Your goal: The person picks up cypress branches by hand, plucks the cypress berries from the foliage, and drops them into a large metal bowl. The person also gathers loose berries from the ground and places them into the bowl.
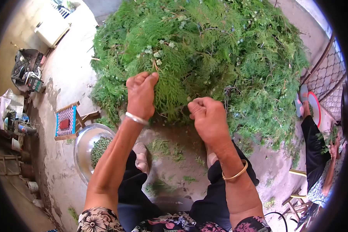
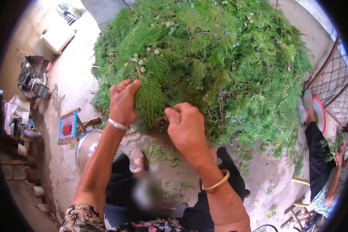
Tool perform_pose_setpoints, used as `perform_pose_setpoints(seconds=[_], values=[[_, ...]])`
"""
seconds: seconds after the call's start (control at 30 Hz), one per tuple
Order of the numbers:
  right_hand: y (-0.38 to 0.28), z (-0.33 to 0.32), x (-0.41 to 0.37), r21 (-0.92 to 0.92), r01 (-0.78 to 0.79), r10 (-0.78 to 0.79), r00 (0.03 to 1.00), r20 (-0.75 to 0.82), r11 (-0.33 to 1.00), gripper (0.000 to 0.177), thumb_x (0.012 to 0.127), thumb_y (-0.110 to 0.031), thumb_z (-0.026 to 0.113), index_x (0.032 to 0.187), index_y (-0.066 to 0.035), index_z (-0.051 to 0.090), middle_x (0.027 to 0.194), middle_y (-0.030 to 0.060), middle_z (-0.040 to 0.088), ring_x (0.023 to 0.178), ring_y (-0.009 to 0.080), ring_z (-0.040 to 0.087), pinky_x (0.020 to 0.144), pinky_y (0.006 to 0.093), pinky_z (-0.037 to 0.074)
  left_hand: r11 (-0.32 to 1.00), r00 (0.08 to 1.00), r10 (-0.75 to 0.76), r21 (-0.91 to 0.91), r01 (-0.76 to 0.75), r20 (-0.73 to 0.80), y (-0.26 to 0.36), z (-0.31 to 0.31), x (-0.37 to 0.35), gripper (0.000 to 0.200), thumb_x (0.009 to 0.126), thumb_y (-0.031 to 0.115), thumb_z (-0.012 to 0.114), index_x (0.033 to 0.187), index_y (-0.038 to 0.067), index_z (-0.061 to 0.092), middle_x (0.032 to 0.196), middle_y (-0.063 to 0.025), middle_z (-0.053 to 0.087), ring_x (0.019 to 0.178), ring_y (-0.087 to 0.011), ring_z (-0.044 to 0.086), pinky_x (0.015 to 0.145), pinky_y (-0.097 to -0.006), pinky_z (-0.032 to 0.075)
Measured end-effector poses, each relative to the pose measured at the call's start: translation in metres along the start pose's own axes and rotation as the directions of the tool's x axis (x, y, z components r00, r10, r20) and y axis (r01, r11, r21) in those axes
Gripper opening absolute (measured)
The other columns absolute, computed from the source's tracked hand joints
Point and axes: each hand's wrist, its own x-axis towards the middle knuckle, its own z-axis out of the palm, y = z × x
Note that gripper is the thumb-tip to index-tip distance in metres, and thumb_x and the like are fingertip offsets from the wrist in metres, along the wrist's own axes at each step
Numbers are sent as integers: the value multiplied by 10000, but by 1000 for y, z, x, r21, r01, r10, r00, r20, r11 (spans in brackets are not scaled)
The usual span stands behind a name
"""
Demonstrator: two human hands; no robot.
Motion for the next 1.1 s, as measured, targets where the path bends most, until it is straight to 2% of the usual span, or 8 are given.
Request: perform_pose_setpoints(seconds=[0.1,0.17,0.4,0.47,0.73,0.83,0.9,1.1], values=[[8,0,9,263,-86,106,992,-63,961,301,855,-215,612,820,84,611,669,192,612,574,282,574,568,356,442,677,839,436,496,-544,325,22,-28,-42,184,793,60,595,974,27,599,921,-76,619,875,-219,567,780,-321,436],[4,0,9,212,-50,67,995,-73,976,306,864,-207,605,819,96,606,654,173,611,567,217,553,554,334,433,944,800,86,-306,126,594,49,-35,-78,134,825,63,562,944,9,589,785,-70,624,708,-174,594,651,-283,464],[5,2,-12,158,-118,117,993,15,980,391,824,-184,642,1008,151,557,782,198,652,662,219,619,612,316,476,721,625,-258,-284,632,737,-12,-18,-78,302,793,60,582,1073,-48,546,839,-163,626,746,-231,621,705,-317,494],[5,3,-18,53,-70,68,997,40,996,425,798,-193,658,1029,147,550,824,225,651,742,253,656,674,316,501,952,730,110,138,-272,674,-36,-13,-71,463,749,93,632,1166,-54,494,1045,-253,570,954,-342,578,850,-395,455],[-8,2,-13,56,-34,34,999,-2,998,340,784,-187,650,955,95,570,835,253,625,803,380,624,692,399,493,980,924,187,-3,-198,334,18,33,27,410,719,95,673,1072,-74,551,924,-210,607,713,-237,625,638,-362,489],[-4,-1,-15,13,-28,29,999,-46,1000,326,787,-180,641,955,88,563,820,249,623,787,389,619,695,410,489,974,914,104,-228,-13,393,42,81,75,309,754,73,666,1015,-62,571,871,-180,595,626,-198,607,552,-316,485],[-2,-5,-14,23,-44,45,997,-60,999,336,790,-180,635,982,84,555,805,244,621,777,395,614,691,418,487,533,722,-222,-538,653,655,45,124,96,236,799,67,640,1001,-35,572,839,-158,580,601,-233,601,522,-277,478],[-5,-21,-7,72,-103,108,992,-65,992,355,803,-193,627,1022,75,547,797,248,618,781,408,610,700,438,486,334,589,-547,-490,805,595,41,191,120,186,825,63,618,986,-6,556,821,-148,578,598,-222,592,440,-266,444]])
